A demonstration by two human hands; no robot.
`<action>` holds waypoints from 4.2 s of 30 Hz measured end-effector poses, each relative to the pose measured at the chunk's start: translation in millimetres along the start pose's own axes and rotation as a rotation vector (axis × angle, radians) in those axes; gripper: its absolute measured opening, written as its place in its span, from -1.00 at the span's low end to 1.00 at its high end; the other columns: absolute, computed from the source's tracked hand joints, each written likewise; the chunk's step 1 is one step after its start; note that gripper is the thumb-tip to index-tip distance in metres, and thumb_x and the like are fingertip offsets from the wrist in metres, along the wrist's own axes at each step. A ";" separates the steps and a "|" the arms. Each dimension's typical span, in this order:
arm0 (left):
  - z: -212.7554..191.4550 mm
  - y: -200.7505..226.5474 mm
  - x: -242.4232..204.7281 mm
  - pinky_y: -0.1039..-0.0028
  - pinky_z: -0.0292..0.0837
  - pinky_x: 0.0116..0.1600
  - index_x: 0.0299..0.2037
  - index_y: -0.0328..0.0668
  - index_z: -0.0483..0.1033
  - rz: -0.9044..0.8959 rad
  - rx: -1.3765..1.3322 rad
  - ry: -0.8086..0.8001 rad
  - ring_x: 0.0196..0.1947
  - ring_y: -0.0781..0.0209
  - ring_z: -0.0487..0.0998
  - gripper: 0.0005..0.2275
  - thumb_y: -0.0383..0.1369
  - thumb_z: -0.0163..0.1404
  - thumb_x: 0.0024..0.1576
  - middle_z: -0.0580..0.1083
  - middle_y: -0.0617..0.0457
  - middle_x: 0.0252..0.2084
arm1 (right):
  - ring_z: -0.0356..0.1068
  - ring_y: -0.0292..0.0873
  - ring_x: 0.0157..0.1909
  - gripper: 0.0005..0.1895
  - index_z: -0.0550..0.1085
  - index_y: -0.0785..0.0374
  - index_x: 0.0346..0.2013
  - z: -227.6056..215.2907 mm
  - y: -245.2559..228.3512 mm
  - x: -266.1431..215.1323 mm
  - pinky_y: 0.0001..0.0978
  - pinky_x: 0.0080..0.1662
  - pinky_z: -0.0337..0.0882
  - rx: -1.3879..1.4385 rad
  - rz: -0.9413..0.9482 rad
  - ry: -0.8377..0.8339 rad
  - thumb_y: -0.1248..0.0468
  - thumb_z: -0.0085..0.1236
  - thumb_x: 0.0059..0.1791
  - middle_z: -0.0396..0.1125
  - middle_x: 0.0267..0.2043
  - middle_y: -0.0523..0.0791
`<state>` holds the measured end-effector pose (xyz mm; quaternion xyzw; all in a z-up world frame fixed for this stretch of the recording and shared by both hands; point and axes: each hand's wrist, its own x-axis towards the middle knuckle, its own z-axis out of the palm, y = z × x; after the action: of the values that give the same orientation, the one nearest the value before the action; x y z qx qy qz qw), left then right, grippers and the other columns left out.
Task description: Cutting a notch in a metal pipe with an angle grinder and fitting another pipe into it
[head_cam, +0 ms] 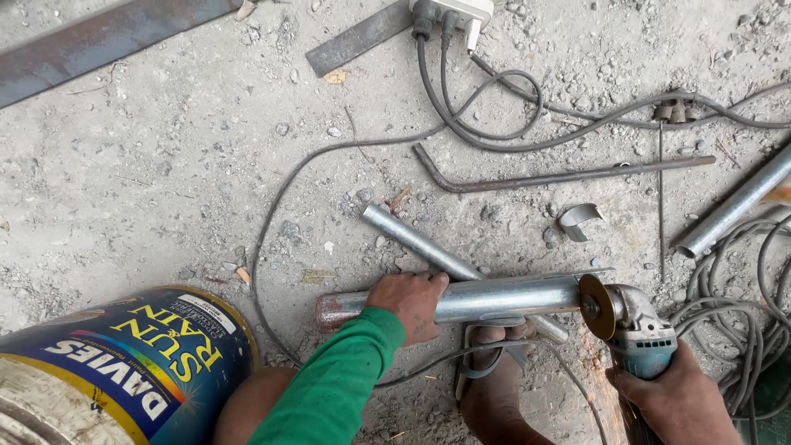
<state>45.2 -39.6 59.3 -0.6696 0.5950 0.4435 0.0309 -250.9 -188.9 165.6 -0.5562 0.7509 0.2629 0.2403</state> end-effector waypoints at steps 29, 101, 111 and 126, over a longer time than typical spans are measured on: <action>-7.8 1.7 2.0 0.09 0.57 -0.04 0.30 -0.09 0.31 -0.019 -0.032 -0.042 -0.17 -0.06 0.61 -0.31 -0.06 0.22 -0.06 0.56 -0.03 -0.08 | 0.52 0.25 0.13 -0.15 0.37 0.16 0.25 12.5 21.8 15.3 0.00 0.15 0.44 -0.082 -0.005 0.031 -0.01 0.51 -0.24 0.55 0.08 0.16; -31.1 -0.7 0.2 0.17 0.56 -0.02 0.33 -0.01 0.24 -0.047 -0.126 -0.176 -0.10 -0.06 0.58 -0.19 0.07 0.22 -0.16 0.53 -0.06 0.02 | 0.50 0.19 -0.05 -0.32 0.44 0.30 0.20 -7.1 8.9 -21.6 -0.04 0.12 0.38 0.320 0.019 0.010 0.37 0.51 -0.19 0.55 -0.03 0.16; 43.6 17.1 -3.0 -0.05 0.26 0.27 0.44 -0.25 0.02 -0.044 0.218 0.188 0.20 -0.21 0.31 -0.28 -0.08 0.06 0.15 0.30 -0.26 0.25 | 0.52 0.20 -0.03 -0.36 0.46 0.29 0.18 -20.5 17.4 -26.4 -0.09 0.12 0.43 0.341 0.009 -0.015 0.31 0.48 -0.17 0.57 -0.03 0.17; 52.7 4.1 14.7 0.13 0.59 -0.12 0.24 -0.18 0.24 0.004 0.268 0.300 -0.10 -0.12 0.57 -0.23 -0.02 0.38 -0.08 0.49 -0.16 -0.01 | 0.54 0.14 -0.06 -0.35 0.39 0.25 0.18 -14.9 7.9 -25.5 -0.12 0.05 0.48 0.187 -0.043 -0.057 0.24 0.42 -0.16 0.56 -0.02 0.12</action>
<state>10.9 -22.1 20.2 -0.7170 0.6479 0.2556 0.0297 -252.7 -178.8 194.4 -0.5393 0.7529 0.2022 0.3183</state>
